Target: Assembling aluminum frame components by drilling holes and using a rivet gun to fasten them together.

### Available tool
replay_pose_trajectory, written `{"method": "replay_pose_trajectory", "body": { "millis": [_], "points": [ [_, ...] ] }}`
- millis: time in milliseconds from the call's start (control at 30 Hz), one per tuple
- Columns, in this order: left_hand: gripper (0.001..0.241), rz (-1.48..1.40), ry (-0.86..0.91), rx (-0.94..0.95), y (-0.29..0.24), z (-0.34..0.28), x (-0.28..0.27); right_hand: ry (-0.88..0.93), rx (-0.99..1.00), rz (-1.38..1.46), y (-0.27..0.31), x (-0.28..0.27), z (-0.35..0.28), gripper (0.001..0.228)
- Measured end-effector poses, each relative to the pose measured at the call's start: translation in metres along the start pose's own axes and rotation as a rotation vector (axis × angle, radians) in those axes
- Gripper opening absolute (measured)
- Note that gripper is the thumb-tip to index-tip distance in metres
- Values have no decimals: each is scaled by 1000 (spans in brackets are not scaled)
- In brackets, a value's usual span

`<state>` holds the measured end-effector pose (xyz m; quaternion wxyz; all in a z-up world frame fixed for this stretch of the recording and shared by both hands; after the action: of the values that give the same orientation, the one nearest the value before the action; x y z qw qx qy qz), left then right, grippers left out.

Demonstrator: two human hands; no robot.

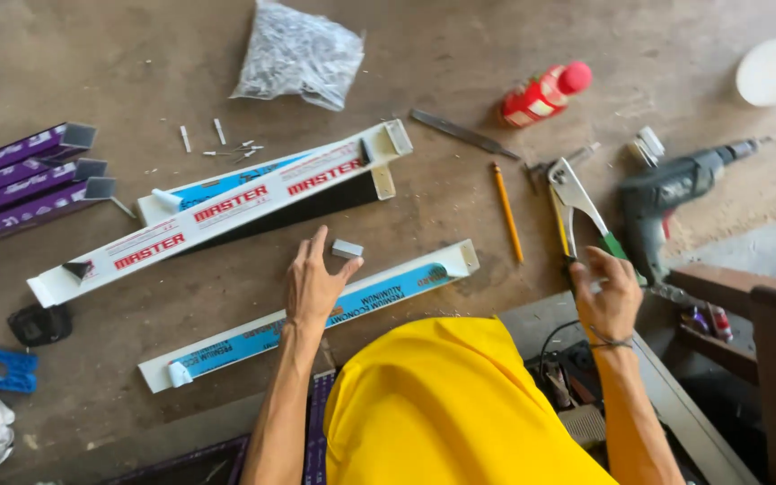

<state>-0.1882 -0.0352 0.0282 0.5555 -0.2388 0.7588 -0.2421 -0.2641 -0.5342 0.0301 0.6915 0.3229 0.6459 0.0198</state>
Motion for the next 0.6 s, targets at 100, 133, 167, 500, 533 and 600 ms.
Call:
{"method": "replay_pose_trajectory", "body": {
  "millis": [100, 133, 167, 500, 533, 600],
  "points": [
    [68, 97, 21, -1, 14, 3, 39, -16, -21, 135, 22, 0, -17, 25],
    [60, 130, -52, 67, 22, 6, 48, 40, -22, 180, 40, 3, -20, 22],
    [53, 162, -123, 136, 30, 9, 58, 95, -24, 225, 59, 6, -22, 20],
    [76, -325, -50, 632, -176, -17, 50, 720, 223, 791, 171, 66, -45, 40],
    [66, -272, -35, 681, -186, -20, 60, 719, 249, 805, 164, 71, -46, 32],
    [56, -222, -25, 745, -195, -23, 72, 702, 267, 818, 139, 73, -45, 25]
  ]
}}
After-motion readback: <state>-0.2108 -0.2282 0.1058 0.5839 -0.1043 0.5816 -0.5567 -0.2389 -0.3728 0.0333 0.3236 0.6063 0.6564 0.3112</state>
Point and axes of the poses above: each hand's wrist, its own z-axis towards the middle knuckle, its own x-axis out of the palm, y = z × x, the point moved 10 cm from there along z, towards the middle knuckle, and after that the axes turned 10 degrees about x, right-handed, at the moved point
